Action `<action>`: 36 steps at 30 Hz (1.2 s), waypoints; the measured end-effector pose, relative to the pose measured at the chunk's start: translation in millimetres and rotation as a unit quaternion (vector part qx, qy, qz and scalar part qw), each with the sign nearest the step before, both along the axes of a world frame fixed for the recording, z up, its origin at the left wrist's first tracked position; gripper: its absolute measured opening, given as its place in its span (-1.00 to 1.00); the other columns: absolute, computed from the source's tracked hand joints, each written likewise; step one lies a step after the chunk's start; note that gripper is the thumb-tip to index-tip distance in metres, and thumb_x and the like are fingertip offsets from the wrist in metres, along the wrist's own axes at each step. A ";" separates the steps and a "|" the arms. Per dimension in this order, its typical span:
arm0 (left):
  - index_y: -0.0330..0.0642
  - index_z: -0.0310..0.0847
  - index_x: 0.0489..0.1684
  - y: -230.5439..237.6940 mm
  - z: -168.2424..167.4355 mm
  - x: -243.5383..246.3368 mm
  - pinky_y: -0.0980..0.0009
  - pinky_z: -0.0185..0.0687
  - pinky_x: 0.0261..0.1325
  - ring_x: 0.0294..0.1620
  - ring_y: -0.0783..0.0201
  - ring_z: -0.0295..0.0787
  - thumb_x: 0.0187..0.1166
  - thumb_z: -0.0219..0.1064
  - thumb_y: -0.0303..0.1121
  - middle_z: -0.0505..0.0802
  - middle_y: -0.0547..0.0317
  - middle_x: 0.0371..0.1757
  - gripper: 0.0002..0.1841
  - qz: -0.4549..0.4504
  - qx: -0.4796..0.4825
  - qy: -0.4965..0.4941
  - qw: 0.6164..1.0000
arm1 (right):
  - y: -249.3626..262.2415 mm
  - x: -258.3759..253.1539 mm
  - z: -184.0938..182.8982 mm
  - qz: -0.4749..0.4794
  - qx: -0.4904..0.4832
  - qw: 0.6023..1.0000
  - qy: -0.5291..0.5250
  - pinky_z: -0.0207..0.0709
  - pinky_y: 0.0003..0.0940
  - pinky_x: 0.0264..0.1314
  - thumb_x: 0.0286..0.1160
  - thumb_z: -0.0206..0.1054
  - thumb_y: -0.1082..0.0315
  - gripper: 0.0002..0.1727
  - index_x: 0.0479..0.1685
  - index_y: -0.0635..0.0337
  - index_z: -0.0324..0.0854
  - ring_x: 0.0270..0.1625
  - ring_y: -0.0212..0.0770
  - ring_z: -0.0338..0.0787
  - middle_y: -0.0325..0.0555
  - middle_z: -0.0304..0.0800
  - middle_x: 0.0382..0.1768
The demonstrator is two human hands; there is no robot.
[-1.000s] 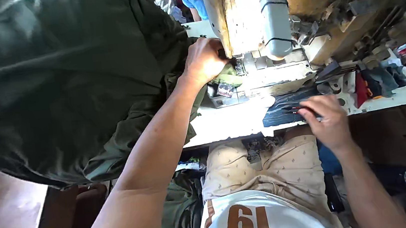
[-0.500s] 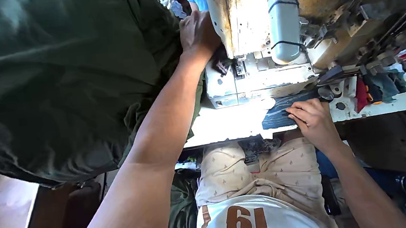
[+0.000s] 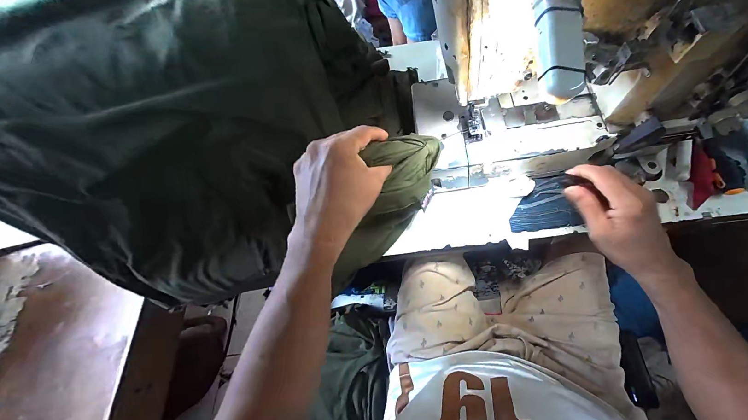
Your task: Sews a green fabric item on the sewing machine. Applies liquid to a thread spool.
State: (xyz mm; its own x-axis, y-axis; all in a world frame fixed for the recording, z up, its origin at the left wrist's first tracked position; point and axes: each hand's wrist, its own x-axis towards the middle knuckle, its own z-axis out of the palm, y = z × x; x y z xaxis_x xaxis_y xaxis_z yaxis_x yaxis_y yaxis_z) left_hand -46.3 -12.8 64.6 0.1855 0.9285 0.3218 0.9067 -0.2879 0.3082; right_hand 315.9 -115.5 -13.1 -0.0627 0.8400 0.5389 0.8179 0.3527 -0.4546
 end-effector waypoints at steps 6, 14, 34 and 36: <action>0.03 0.80 0.24 -31.5 -33.0 8.8 0.09 0.71 -0.07 -0.10 0.09 0.82 0.31 0.57 -0.36 0.86 0.07 -0.13 -0.56 -0.069 0.188 -0.073 0.977 | 35.2 -66.7 30.7 0.017 0.009 0.996 -0.084 0.71 -0.07 -0.24 0.65 0.32 0.25 -0.67 0.28 0.16 0.70 -0.22 -0.08 0.85 -0.02 0.84 -0.09; -0.07 0.82 0.19 -39.2 -49.2 10.2 0.16 0.69 -0.07 -0.14 0.11 0.80 0.32 0.58 -0.38 0.84 0.06 -0.18 -0.60 -0.102 0.246 -0.078 0.961 | 86.8 -108.2 37.9 0.025 -0.014 0.978 -0.208 0.63 0.06 -0.30 0.67 0.20 0.23 -0.79 -0.04 0.13 0.68 -0.18 0.08 0.82 0.02 0.74 -0.20; 0.00 0.80 -0.25 -35.9 -2.5 -3.6 0.41 0.71 -0.30 -0.36 0.44 0.75 0.49 0.55 -0.11 0.84 0.37 -0.36 -0.81 -0.249 -0.253 -0.230 0.906 | 35.3 -106.1 13.2 0.225 -0.154 0.898 0.346 0.56 -0.47 -0.56 0.42 0.52 0.47 -0.85 -0.10 0.20 0.73 -0.52 -0.32 0.65 -0.15 0.77 -0.37; -0.05 0.77 -0.23 -30.2 -2.6 -7.8 0.38 0.74 -0.14 -0.24 0.42 0.76 0.60 0.45 -0.20 0.83 0.34 -0.27 -0.85 -0.218 -0.158 -0.287 0.919 | 35.7 -100.4 16.8 0.227 -0.164 0.899 0.335 0.58 -0.46 -0.55 0.41 0.56 0.40 -0.84 -0.11 0.18 0.74 -0.52 -0.33 0.67 -0.17 0.79 -0.39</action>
